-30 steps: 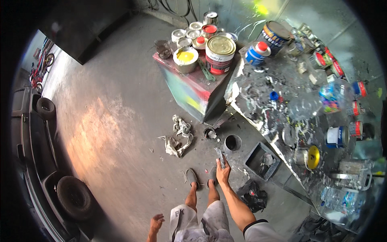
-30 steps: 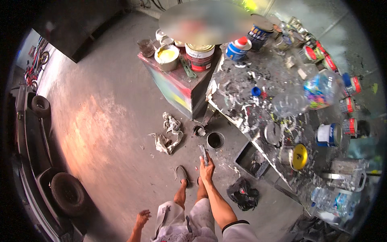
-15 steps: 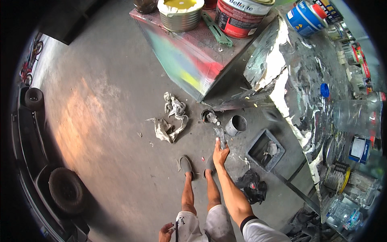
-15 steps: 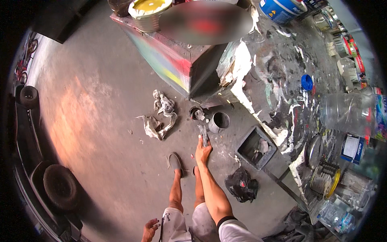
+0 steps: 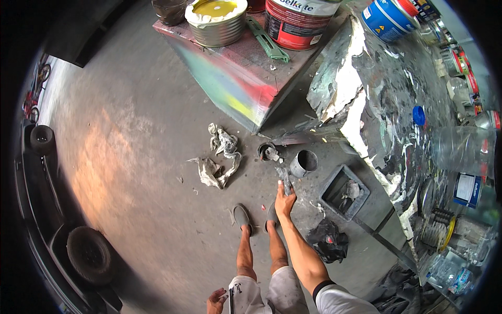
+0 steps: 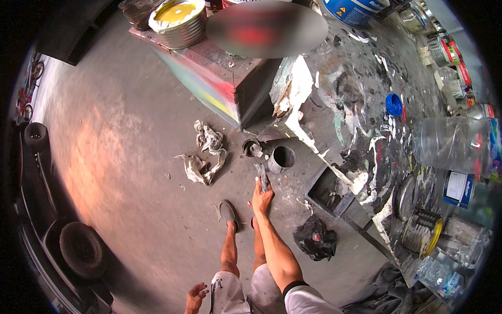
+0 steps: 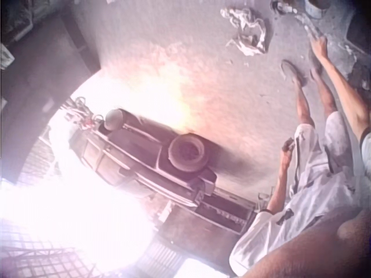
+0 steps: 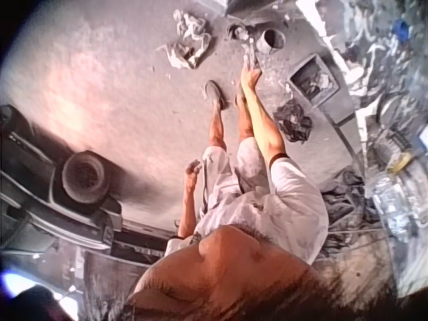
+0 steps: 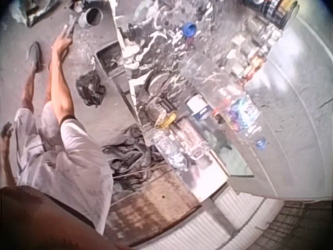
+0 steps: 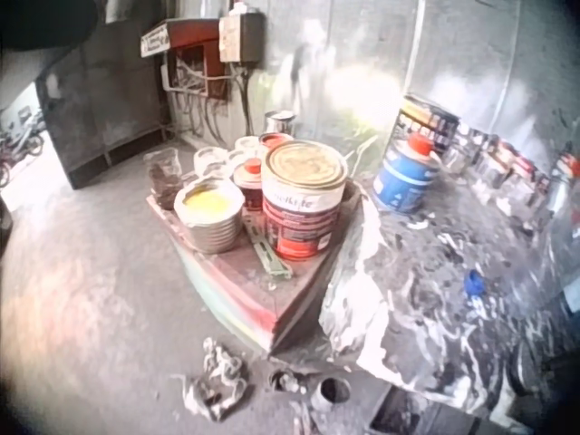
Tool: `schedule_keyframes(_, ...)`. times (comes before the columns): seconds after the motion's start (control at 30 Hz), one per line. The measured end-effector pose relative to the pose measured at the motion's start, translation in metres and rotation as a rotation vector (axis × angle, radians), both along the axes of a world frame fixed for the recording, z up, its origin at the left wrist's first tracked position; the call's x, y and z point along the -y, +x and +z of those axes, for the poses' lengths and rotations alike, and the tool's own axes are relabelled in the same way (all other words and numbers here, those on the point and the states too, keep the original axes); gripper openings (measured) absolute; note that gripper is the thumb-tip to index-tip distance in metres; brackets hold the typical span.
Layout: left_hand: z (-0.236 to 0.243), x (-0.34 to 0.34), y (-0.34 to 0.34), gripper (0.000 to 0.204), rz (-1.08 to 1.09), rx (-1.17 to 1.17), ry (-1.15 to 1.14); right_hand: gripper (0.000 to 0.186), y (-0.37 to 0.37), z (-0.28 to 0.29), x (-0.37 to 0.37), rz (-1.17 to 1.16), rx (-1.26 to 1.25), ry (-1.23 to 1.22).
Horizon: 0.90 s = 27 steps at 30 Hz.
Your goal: The person walks through a workshop and approaches a cluttered workbench. They pick up a paint can and a spray gun, then pour a liquid from a plastic bottle into the can. The person stirs the contents of the can with a stick and then pours the mixture into the spray gun's container. They continue to handle various paint cans and tools on the table.
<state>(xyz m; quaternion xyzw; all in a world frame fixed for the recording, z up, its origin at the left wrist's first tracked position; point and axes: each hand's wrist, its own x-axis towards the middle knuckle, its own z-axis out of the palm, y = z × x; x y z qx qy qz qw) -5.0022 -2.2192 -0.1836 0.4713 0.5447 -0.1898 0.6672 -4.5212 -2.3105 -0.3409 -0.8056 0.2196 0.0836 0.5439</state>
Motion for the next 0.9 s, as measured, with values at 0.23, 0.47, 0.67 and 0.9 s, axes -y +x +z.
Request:
schedule_keyframes(0.23,-0.002,0.001,0.0,0.041,-0.082,0.019,0.036,0.044,0.008,0.039,-0.013,-0.03,-0.158,0.002)
schedule_keyframes(0.47,-0.002,-0.002,0.006,0.045,-0.141,0.04,0.036,0.042,0.0,0.034,-0.007,-0.007,-0.153,-0.012)
schedule_keyframes(0.67,0.011,-0.005,0.028,0.043,-0.092,0.044,-0.02,0.036,-0.013,0.002,0.007,0.101,0.001,-0.069)
schedule_keyframes(0.9,0.003,-0.006,0.02,0.043,-0.082,0.051,-0.032,0.031,-0.017,0.005,0.009,0.102,0.038,-0.036)
